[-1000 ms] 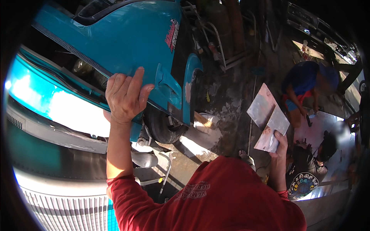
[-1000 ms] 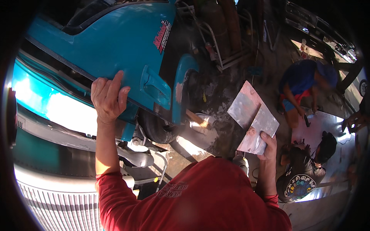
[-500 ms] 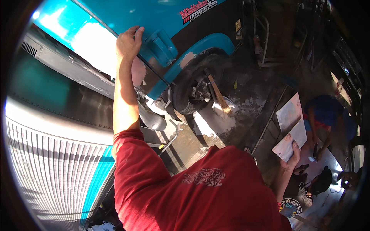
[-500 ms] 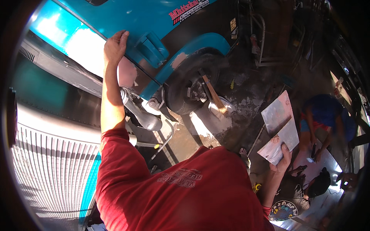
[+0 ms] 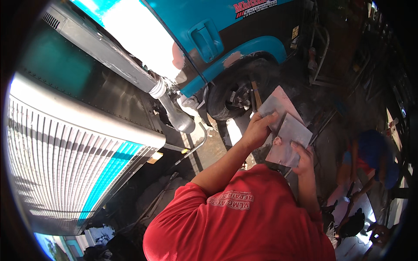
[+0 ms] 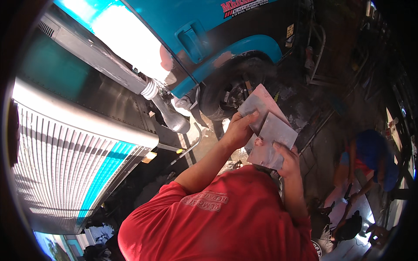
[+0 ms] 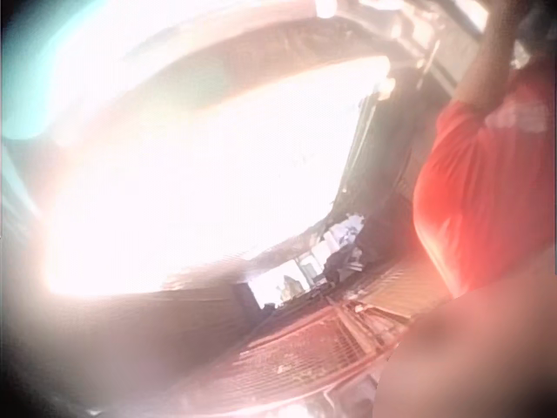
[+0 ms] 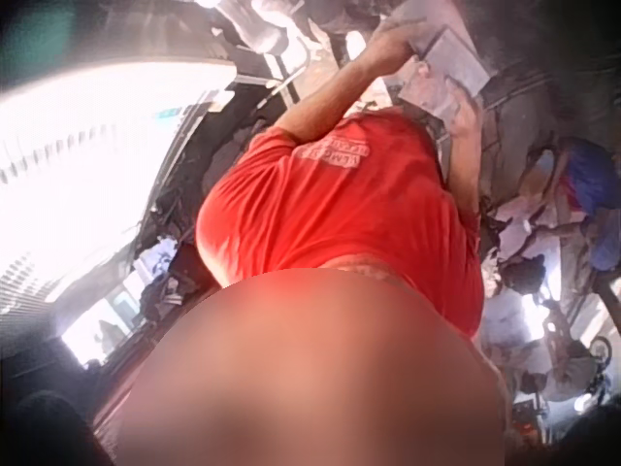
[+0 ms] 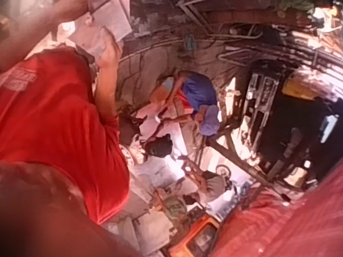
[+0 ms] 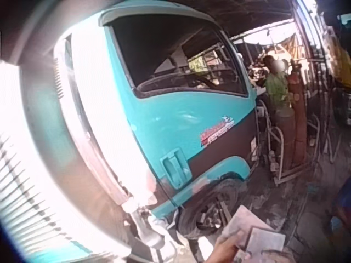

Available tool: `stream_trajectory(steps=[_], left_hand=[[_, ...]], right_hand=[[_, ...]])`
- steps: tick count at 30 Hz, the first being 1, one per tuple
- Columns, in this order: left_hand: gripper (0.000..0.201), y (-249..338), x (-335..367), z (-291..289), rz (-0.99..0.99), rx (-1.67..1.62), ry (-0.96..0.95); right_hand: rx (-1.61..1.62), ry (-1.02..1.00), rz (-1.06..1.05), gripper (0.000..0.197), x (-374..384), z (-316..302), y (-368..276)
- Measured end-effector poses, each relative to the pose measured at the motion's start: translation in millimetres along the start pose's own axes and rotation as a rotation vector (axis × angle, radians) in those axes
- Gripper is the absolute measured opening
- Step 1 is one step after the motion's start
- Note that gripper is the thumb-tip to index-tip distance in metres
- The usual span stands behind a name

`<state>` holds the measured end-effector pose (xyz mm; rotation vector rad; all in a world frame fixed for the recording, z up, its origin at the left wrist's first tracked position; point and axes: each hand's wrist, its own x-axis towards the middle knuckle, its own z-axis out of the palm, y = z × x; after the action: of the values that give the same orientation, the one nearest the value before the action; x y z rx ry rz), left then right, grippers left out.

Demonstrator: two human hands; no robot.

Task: The person sands the body of a teal truck using a sanding block and sandpaper. They move between the front fender and the side door area, applying pressure to smooth the painted surface.

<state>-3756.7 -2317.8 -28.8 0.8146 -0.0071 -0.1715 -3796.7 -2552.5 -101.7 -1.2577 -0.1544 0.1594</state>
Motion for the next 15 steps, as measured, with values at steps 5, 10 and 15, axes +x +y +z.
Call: stream_trajectory(steps=[5, 10, 15], left_hand=[[0.025, 42.6, 0.1, 6.3, 0.218, -0.131, 0.159], [0.041, 61.8, -3.2, 51.5, 0.319, 0.521, 0.269], [0.036, 40.3, 8.3, 113.0, 0.631, 1.207, 0.079]], right_hand=[[0.51, 0.014, 0.148, 0.058, 16.6, -19.0, -52.8], [0.46, 0.146, -0.029, 0.065, 52.0, -55.4, -105.1], [-0.034, 0.276, -0.126, 0.054, 74.6, -96.3, -124.2]])
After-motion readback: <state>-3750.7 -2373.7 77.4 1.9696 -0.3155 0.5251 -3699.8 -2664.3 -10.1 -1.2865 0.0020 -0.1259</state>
